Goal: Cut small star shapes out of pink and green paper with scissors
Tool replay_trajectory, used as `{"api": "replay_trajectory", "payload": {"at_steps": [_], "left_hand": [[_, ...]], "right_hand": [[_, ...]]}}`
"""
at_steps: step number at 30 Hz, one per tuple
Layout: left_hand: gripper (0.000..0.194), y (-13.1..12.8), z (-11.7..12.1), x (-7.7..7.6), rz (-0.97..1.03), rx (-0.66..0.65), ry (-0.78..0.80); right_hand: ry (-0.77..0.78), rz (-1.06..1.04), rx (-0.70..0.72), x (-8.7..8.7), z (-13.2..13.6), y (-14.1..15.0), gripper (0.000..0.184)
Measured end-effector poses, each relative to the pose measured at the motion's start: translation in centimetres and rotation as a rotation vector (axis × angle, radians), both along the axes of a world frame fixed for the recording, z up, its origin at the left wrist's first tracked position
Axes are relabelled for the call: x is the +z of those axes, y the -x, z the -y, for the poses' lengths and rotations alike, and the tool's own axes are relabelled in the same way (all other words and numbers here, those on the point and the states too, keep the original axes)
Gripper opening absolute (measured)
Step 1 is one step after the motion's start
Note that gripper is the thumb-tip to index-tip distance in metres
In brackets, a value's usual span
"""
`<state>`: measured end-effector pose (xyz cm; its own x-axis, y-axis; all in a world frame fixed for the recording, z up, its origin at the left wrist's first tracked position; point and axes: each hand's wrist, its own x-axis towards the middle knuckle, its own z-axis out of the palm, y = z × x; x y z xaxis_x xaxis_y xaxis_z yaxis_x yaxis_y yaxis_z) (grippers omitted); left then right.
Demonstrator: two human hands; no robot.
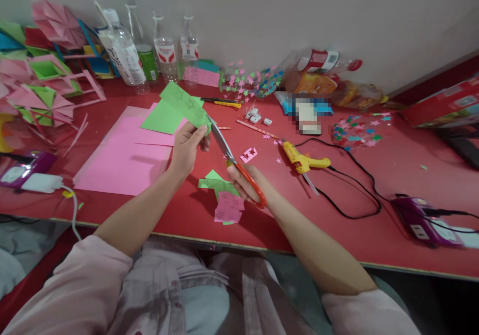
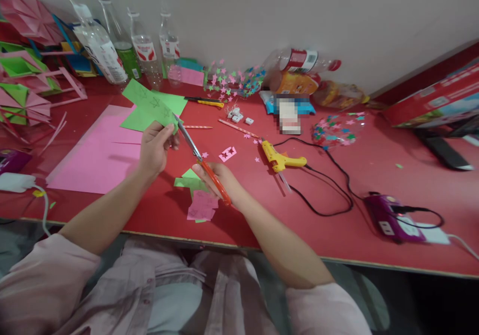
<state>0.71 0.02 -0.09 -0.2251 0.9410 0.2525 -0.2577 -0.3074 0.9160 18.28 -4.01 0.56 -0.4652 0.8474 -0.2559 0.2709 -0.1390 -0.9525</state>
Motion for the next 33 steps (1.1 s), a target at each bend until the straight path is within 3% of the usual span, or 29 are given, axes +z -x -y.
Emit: {"api": "replay_trajectory", "payload": {"at_steps": [11, 18, 25, 33], "left_hand": [[0.021, 0.5, -0.1, 0.3, -0.051, 0.017, 0.004], [0.028, 0.8, -0.3, 0.7, 0.039, 0.030, 0.003], [0.024, 0.6, -0.2, 0.3, 0.036, -0.137, 0.074], [0.019, 1.1, -0.6, 0.6, 0.143, -0.028, 0.071]], "right_hand": [[0.050, 0.047, 0.004, -0.8, -0.8, -0.4, 0.057], [0.040, 0.045, -0.009, -0.8, -0.8, -0.5, 0.056], [0.021, 0.036, -0.030, -0.8, -0.8, -0.5, 0.055], [0.018, 0.102, -0.013, -0.6, -1.0, -0.7, 0.050]]}}
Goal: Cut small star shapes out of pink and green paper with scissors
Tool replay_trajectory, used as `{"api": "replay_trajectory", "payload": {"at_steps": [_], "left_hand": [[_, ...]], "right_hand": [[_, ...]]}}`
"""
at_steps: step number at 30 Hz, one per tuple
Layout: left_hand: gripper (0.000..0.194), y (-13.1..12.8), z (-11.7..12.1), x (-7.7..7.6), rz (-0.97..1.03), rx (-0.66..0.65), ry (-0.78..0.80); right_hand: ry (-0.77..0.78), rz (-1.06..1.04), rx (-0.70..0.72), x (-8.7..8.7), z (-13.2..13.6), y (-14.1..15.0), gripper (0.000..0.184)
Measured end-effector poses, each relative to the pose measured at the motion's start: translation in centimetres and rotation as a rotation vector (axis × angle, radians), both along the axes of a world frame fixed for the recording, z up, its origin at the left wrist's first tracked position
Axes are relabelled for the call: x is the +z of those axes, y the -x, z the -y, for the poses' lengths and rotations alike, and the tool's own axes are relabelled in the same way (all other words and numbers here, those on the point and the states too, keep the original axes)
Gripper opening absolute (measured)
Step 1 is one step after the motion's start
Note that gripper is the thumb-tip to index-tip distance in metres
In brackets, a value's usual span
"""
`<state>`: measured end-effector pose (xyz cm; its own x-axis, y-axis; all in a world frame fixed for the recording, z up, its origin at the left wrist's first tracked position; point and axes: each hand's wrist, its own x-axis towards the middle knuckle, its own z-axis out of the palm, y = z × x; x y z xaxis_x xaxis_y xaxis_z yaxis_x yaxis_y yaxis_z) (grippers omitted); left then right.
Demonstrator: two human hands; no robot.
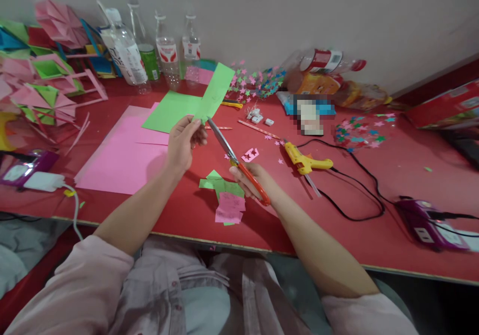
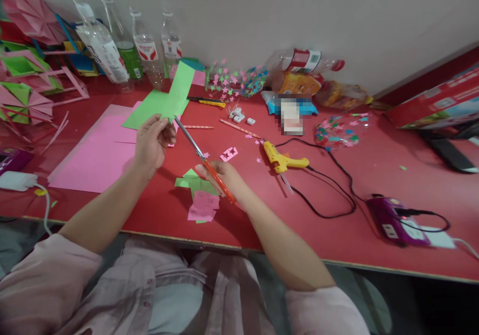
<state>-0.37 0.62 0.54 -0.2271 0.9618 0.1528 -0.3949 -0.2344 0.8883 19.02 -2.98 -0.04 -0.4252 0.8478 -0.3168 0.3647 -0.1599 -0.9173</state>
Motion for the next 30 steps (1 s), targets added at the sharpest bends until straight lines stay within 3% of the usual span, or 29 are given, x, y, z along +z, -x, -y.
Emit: {"api": "replay_trajectory", "payload": {"at_steps": [11, 19, 30], "left_hand": [[0.013, -0.4, 0.1, 0.4, 0.077, -0.006, 0.065], [0.013, 0.1, 0.1, 0.2, -0.075, -0.006, -0.061], [0.016, 0.2, 0.1, 0.3, -0.108, -0.062, -0.029]], "right_hand": [[0.000, -0.009, 0.006, -0.5, 0.0, 0.4, 0.054], [0.003, 0.013, 0.049, 0.3, 0.2, 0.0, 0.052], [-0.033, 0.013, 0.065, 1.0, 0.6, -0.1, 0.046]]}}
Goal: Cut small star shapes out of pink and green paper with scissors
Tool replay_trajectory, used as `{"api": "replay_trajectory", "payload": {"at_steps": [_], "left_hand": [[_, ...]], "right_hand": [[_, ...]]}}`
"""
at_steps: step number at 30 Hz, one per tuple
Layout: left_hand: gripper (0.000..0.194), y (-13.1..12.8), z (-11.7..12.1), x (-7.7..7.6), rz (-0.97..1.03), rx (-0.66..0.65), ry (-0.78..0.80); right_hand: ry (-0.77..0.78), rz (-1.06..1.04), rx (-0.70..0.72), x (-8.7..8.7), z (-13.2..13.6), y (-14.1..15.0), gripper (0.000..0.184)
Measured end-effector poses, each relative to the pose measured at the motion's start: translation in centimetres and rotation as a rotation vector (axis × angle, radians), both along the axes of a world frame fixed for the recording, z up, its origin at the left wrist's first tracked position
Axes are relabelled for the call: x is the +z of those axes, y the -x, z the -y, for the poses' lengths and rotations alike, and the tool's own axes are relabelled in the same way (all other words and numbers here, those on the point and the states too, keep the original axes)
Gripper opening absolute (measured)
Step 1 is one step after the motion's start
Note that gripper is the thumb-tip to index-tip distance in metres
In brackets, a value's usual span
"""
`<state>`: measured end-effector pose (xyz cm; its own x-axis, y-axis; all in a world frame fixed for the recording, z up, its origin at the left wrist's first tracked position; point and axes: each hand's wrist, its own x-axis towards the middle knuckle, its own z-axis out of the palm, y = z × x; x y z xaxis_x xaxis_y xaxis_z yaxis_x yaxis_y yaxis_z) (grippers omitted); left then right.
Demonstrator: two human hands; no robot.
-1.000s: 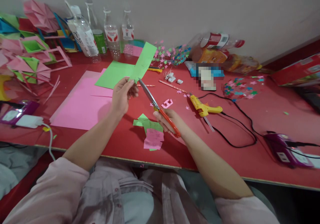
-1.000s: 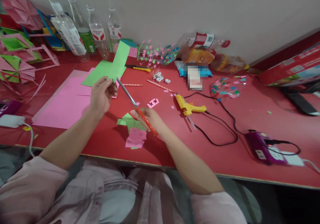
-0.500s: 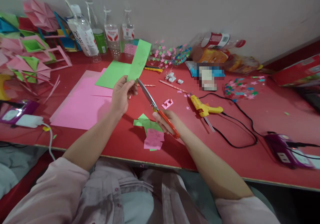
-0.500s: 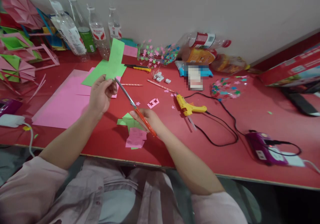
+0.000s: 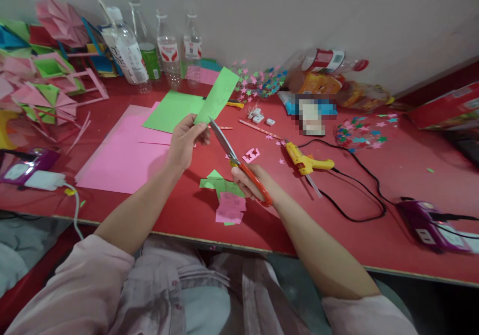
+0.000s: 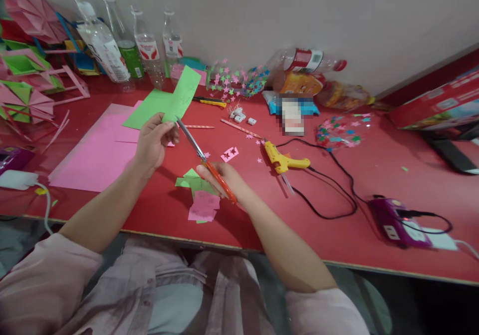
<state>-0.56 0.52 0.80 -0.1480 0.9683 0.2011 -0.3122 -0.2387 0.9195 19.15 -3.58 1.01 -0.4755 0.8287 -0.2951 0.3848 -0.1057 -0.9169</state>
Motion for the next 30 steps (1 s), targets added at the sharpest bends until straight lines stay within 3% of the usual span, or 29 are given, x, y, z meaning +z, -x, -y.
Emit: {"api": "replay_trajectory", "payload": {"at_steps": [9, 17, 25, 30], "left_hand": [[0.015, 1.2, -0.6, 0.1, -0.046, -0.061, 0.044], [0.021, 0.3, -0.3, -0.1, -0.001, -0.096, 0.032], [0.023, 0.3, -0.1, 0.2, 0.046, -0.029, 0.019], [0.024, 0.3, -0.1, 0.1, 0.016, 0.004, 0.003]], "right_hand": [[-0.025, 0.075, -0.024, 0.2, -0.2, -0.7, 0.048], [-0.026, 0.013, -0.031, 0.2, 0.1, -0.1, 0.056], [0.028, 0.006, -0.023, -0.2, -0.2, -0.1, 0.055], [-0.030, -0.001, 0.001, 0.1, 0.3, -0.3, 0.046]]}}
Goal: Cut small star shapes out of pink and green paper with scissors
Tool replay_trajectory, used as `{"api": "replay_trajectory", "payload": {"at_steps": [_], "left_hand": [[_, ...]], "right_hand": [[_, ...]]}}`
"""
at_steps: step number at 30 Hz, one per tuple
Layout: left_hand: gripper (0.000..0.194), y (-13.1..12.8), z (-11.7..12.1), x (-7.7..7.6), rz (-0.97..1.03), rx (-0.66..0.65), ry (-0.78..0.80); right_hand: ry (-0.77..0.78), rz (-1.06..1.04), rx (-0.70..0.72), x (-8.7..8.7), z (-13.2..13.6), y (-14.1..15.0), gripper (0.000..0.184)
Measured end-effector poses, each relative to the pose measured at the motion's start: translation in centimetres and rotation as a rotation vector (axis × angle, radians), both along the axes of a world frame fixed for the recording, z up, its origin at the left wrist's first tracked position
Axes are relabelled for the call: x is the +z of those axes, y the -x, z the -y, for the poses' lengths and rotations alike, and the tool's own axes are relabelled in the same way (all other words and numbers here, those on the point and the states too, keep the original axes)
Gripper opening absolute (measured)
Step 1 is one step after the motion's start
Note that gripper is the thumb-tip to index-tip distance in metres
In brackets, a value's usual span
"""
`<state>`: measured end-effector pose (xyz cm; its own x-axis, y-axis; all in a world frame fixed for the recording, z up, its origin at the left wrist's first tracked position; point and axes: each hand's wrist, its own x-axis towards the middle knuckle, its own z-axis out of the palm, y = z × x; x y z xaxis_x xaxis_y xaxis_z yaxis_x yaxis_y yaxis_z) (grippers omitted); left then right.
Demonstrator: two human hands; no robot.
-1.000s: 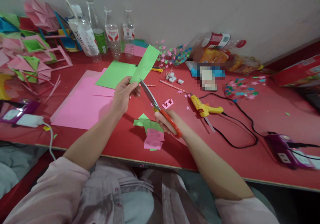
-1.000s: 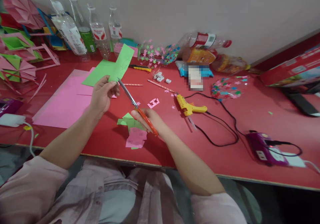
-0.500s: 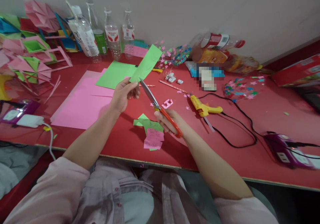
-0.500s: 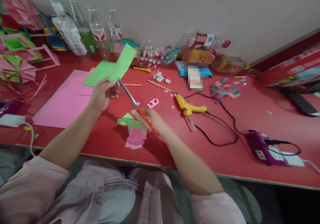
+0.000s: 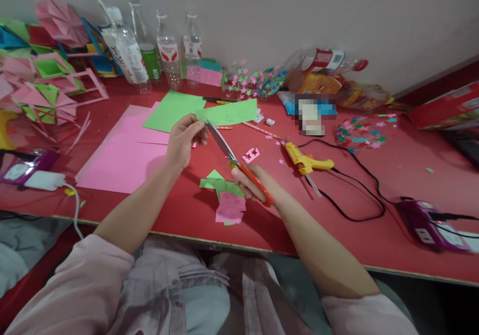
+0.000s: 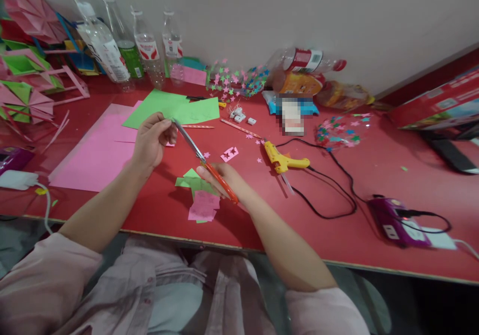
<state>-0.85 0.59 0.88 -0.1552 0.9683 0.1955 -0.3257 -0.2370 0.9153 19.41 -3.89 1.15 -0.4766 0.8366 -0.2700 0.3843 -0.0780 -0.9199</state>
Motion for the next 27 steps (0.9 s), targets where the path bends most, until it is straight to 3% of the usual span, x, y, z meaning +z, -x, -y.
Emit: {"api": "replay_trajectory", "payload": {"at_steps": [27], "left_hand": [[0.025, 0.21, -0.12, -0.08, -0.020, 0.006, -0.006]], "right_hand": [[0.020, 0.029, 0.016, -0.12, -0.33, -0.03, 0.057]]}}
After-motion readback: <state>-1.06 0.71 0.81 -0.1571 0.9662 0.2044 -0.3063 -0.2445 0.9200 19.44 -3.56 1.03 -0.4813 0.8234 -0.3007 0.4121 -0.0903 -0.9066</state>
